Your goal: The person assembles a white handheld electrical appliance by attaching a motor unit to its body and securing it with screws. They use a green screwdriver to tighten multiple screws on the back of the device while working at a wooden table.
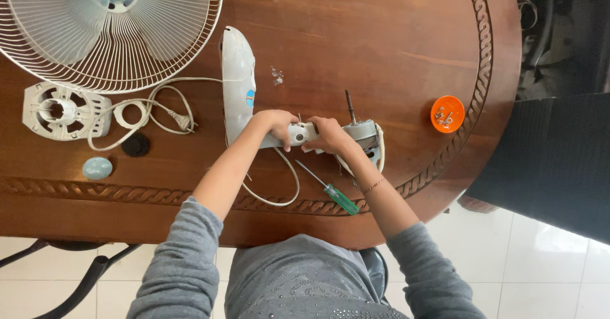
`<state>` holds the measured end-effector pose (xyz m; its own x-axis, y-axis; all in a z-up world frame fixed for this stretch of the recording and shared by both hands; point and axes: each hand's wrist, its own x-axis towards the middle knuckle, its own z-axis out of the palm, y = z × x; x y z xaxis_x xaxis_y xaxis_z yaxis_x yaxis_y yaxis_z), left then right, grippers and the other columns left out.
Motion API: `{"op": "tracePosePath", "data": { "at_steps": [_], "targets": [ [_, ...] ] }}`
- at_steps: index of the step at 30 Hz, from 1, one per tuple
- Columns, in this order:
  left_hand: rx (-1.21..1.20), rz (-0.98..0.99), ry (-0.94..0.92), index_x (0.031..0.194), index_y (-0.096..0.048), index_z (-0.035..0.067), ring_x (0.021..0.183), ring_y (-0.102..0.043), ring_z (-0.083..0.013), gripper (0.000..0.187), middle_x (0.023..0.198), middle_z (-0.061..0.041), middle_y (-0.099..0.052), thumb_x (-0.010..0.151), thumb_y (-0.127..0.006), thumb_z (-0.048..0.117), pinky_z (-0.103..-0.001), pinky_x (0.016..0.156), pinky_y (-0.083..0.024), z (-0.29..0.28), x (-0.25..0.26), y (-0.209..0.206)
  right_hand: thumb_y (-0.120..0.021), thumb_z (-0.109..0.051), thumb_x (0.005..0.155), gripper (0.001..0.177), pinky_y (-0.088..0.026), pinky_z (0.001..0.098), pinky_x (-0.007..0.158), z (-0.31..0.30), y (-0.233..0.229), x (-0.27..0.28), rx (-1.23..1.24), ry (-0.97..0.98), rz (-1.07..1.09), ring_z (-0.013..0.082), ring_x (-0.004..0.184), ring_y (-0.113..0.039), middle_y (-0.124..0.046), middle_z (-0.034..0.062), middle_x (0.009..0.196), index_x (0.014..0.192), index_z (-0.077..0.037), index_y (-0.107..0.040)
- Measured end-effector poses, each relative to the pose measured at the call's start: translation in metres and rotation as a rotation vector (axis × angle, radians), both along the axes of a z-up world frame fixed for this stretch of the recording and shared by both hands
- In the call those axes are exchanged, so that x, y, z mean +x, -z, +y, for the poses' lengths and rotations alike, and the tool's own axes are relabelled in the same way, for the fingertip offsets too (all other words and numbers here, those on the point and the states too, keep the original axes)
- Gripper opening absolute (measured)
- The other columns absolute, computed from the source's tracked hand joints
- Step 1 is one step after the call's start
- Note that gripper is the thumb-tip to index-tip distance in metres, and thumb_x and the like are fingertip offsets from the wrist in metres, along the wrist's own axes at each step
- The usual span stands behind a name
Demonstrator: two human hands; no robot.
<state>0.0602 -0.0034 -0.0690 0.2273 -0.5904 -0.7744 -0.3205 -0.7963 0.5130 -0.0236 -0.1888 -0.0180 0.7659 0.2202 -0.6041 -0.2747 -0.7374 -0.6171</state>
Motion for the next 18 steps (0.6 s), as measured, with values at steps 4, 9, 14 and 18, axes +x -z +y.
{"op": "tracePosePath", "data": {
  "at_steps": [4,9,14,18],
  "targets": [
    [0.009,-0.208,-0.052,0.141,-0.058,0.025,0.119,-0.065,-0.0280,0.093,0.126,-0.003,-0.070,0.056,-0.097,0.031,-0.049,0.097,-0.050,0.005,-0.013,-0.038,-0.100,-0.022,0.058,0.071,-0.058,0.0409,0.079,-0.002,0.004,0.001,0.000,-0.028,-0.219,0.0336,0.090,-0.073,-0.075,0.0208,0.099,0.116,-0.001,-0.065],
    [-0.131,-0.598,-0.175,0.129,-0.066,0.029,0.117,-0.060,-0.0231,0.076,0.114,0.003,-0.070,0.060,-0.094,0.017,-0.050,0.097,-0.038,-0.010,-0.031,-0.088,-0.081,-0.013,0.075,0.046,-0.062,0.0411,0.076,-0.010,-0.021,-0.010,0.167,0.316,-0.141,0.0339,0.089,-0.079,-0.077,0.0158,0.097,0.114,-0.006,-0.056],
    [-0.489,-0.900,-0.302,0.119,-0.069,0.024,0.109,-0.059,-0.0217,0.063,0.110,0.006,-0.069,0.063,-0.084,0.000,-0.046,0.095,-0.038,-0.028,-0.041,-0.107,-0.089,-0.007,0.073,0.055,-0.054,0.0444,0.080,-0.028,-0.048,-0.021,0.108,0.235,-0.650,0.0402,0.101,-0.068,-0.069,0.0191,0.108,0.113,-0.004,-0.050],
    [-0.578,-0.913,-0.307,0.119,-0.067,0.022,0.108,-0.059,-0.0217,0.063,0.111,0.005,-0.068,0.062,-0.083,-0.001,-0.044,0.093,-0.038,-0.027,-0.047,-0.109,-0.082,0.002,0.074,0.052,-0.053,0.0443,0.085,-0.027,-0.048,-0.030,0.051,0.242,-0.716,0.0397,0.108,-0.066,-0.068,0.0175,0.112,0.116,-0.005,-0.052]
  ]
}}
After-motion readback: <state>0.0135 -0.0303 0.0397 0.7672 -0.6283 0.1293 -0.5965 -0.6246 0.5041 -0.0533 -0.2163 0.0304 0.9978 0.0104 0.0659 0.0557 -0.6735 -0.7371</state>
